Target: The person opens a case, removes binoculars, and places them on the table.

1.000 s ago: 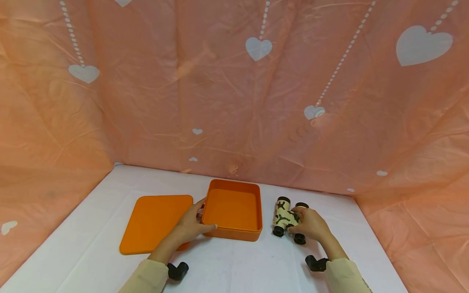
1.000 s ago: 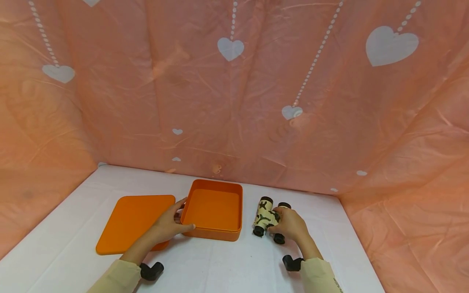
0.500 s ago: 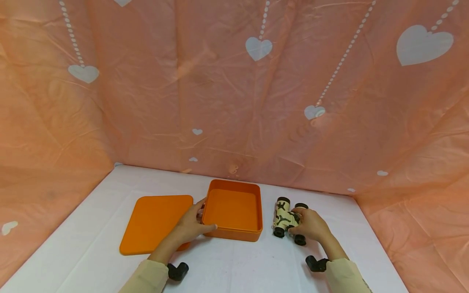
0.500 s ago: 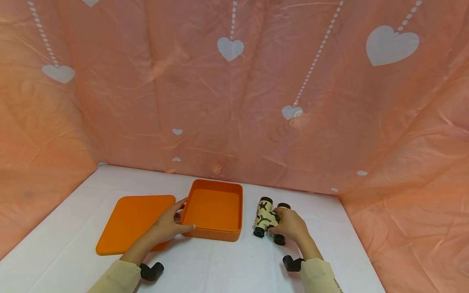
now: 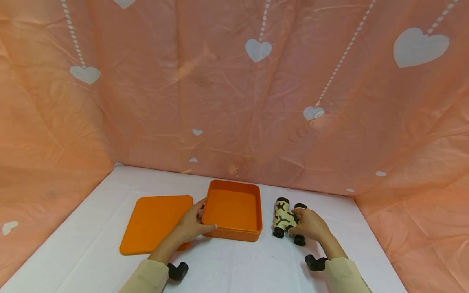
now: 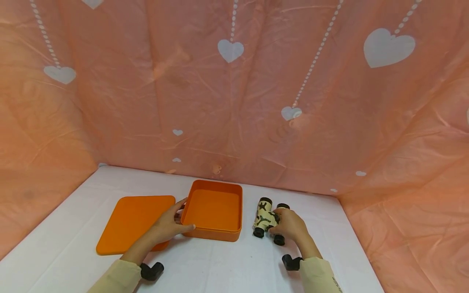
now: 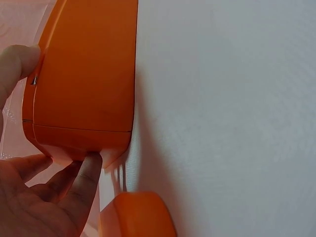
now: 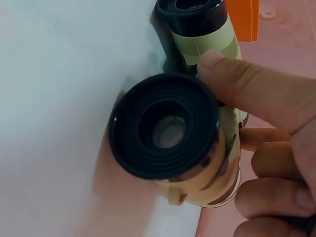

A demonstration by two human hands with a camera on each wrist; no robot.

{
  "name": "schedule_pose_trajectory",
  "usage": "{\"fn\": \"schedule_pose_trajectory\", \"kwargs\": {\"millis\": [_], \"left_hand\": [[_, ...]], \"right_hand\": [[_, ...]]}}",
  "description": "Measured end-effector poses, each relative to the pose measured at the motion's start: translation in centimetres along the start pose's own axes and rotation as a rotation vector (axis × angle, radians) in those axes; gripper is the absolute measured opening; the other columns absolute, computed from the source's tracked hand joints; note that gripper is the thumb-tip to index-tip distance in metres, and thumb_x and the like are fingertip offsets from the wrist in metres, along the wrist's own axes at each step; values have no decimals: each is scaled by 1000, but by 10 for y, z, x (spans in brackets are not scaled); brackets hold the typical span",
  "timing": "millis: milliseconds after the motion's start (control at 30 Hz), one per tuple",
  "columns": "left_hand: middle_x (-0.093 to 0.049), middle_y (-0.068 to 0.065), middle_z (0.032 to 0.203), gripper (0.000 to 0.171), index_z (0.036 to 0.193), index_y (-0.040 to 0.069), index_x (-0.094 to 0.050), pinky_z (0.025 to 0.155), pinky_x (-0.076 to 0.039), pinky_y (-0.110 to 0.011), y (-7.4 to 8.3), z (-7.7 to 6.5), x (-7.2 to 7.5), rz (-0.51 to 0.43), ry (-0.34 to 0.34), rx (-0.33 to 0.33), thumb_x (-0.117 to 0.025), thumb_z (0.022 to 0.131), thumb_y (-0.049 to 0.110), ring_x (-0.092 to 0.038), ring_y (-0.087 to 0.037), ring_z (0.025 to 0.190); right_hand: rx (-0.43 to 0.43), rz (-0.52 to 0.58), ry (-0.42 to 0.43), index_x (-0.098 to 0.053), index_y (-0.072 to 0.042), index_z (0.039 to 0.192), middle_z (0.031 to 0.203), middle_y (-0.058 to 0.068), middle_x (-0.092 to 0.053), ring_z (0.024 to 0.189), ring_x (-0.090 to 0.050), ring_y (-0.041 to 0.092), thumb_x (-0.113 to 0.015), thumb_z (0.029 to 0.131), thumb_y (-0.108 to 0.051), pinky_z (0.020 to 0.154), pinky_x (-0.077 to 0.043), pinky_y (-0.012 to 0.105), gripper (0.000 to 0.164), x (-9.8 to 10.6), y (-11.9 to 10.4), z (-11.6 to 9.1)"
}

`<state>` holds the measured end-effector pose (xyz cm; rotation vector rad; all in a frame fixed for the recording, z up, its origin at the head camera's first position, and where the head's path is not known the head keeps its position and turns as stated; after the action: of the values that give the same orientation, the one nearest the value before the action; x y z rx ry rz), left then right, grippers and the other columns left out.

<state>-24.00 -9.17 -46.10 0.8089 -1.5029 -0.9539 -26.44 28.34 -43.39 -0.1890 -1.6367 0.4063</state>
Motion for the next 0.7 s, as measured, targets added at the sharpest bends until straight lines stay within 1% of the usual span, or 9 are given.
{"fn": "schedule_pose_trajectory", "kwargs": {"millis": [233,433,500,700], "left_hand": [[-53,-16,135,97,152,8,-27,99,-51,-45,1,0,1,-6,-7,-6,-83,74,21,-60,-27,112],[-52,-17,138,96,152,9,-28,100,-50,-47,-1,1,-1,25,2,0,-83,74,23,-59,-29,116],[-52,-16,138,97,152,10,-28,100,-49,-47,-1,1,-1,17,3,8,-83,74,22,-58,-29,117],[-52,-16,135,97,152,11,-29,100,-49,-47,-2,2,-1,26,5,9,-84,73,24,-58,-28,116]], "right_hand": [[-11,-44,-15,-65,1,121,100,12,-73,91,-66,25,-89,63,-26,75,-56,46,69,2,-3,1],[-44,-94,-36,-64,0,121,107,15,-70,91,-65,23,-90,62,-26,74,-55,45,70,5,-10,1],[-48,-108,-41,-65,1,121,109,16,-70,91,-64,23,-90,62,-26,73,-55,44,69,7,-12,1],[-72,-131,-49,-65,0,121,115,17,-68,97,-64,26,-90,62,-26,77,-55,46,69,9,-16,1]]}}
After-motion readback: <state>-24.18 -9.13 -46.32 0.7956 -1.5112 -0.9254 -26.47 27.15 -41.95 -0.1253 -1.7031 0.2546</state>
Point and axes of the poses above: each hand's wrist, its own z-axis towards the middle knuckle, its own x-axis out of the back of the hand, y = z × x, the point moved 1 cm from there along z, towards the middle knuckle
